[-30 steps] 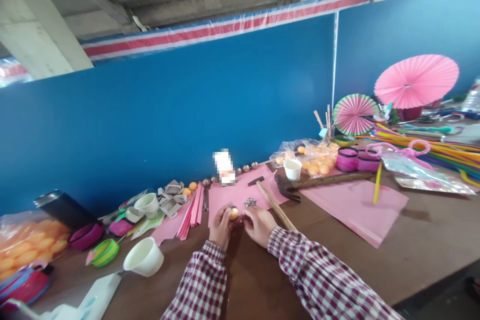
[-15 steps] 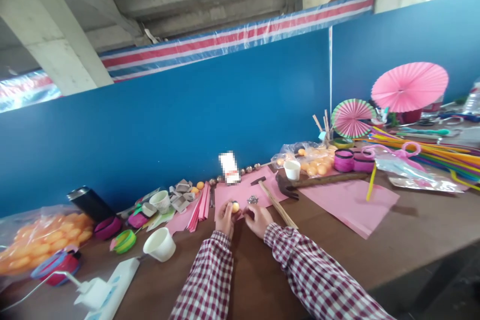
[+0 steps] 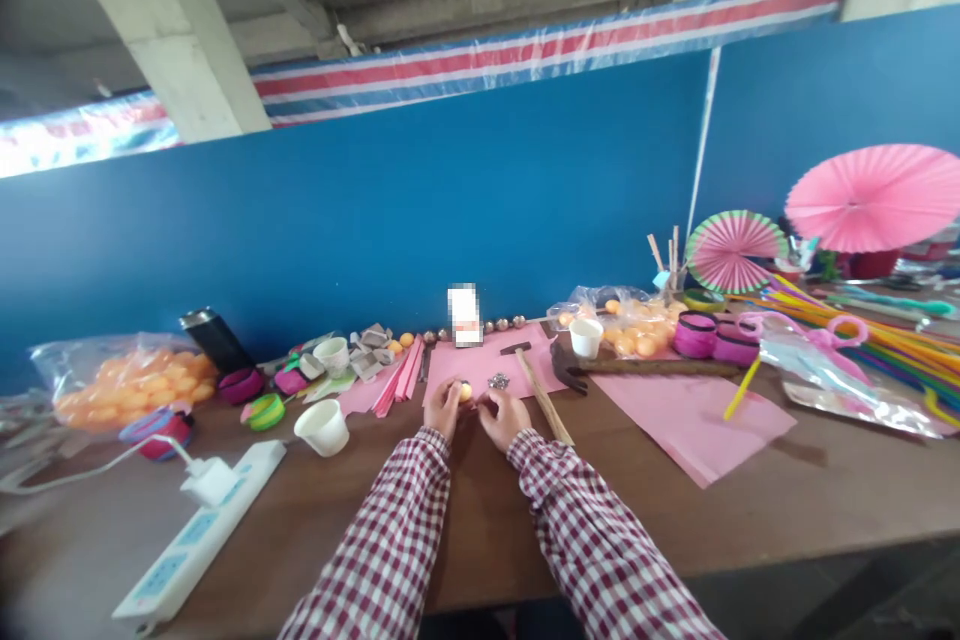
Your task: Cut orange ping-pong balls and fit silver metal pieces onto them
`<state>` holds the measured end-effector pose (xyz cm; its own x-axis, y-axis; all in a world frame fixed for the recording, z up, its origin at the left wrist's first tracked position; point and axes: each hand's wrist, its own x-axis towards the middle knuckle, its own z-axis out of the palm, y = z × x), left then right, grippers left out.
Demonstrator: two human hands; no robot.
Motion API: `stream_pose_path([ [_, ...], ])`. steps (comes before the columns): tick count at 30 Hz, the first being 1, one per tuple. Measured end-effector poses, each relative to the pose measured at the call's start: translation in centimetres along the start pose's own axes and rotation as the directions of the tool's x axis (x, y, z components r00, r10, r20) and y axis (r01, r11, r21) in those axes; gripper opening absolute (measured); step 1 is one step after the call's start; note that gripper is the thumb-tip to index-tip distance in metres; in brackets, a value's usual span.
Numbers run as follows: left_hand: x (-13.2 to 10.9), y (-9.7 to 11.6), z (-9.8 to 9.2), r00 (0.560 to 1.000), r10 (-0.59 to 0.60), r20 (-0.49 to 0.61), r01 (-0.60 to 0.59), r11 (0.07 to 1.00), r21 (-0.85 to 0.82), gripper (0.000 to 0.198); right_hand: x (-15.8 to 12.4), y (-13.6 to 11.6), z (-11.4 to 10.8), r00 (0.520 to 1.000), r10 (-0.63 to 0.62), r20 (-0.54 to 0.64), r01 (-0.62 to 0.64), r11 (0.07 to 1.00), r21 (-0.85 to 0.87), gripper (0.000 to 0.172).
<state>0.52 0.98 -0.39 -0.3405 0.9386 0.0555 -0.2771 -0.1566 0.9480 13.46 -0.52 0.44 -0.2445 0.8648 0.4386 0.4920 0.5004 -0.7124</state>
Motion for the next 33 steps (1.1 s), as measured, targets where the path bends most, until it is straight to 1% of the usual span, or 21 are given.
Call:
stream_pose_path([
  [4,0.0,0.0,0.2,0.999,0.011,-0.048,-0.012,1.000,-0.016,0.025,0.2,0.4,0.1,0.999,-0.005,0.035,0.006,1.000,-0.029,0.017],
  [9,0.0,0.0,0.4,0.996,0.033,-0.084,-0.032,0.999,0.013,0.025,0.5,0.7,0.2,0.999,0.015,0.039,-0.014,0.999,-0.032,0.017],
  [15,-0.1,0.1,0.4,0.997,0.042,-0.067,-0.039,0.998,0.042,0.026,0.4,0.8,0.2,0.999,0.053,0.003,-0.053,0.998,-0.037,0.020],
  [20,-0.2,0.1,0.5,0.998,0.038,-0.058,-0.036,0.999,0.029,0.026,0.4,0.8,0.4,0.999,0.037,0.008,-0.037,0.999,-0.031,0.015],
  [23,-0.3,0.2,0.4,0.999,0.029,-0.035,-0.029,0.999,0.025,0.029,0.3,0.9,0.5,1.000,0.025,0.003,-0.025,1.000,0.005,0.014],
  [27,-0.5,0.1,0.3,1.000,0.024,-0.001,-0.024,0.999,0.021,0.031,0.0,0.8,0.4,0.999,0.026,-0.025,-0.024,0.997,0.070,0.018],
  [29,-0.4,0.0,0.2,1.000,0.019,0.008,-0.019,1.000,0.007,0.031,0.0,0.5,0.4,0.999,0.030,-0.037,-0.024,0.991,0.134,0.019],
  [31,-0.1,-0.1,0.2,1.000,0.007,0.006,-0.007,1.000,-0.023,0.032,0.3,0.1,0.5,0.993,0.115,-0.042,-0.096,0.944,0.316,0.020],
  [33,0.1,-0.1,0.1,1.000,-0.011,-0.008,0.010,0.998,-0.068,0.033,1.0,-0.2,1.0,0.968,0.250,-0.023,-0.202,0.833,0.515,0.025],
])
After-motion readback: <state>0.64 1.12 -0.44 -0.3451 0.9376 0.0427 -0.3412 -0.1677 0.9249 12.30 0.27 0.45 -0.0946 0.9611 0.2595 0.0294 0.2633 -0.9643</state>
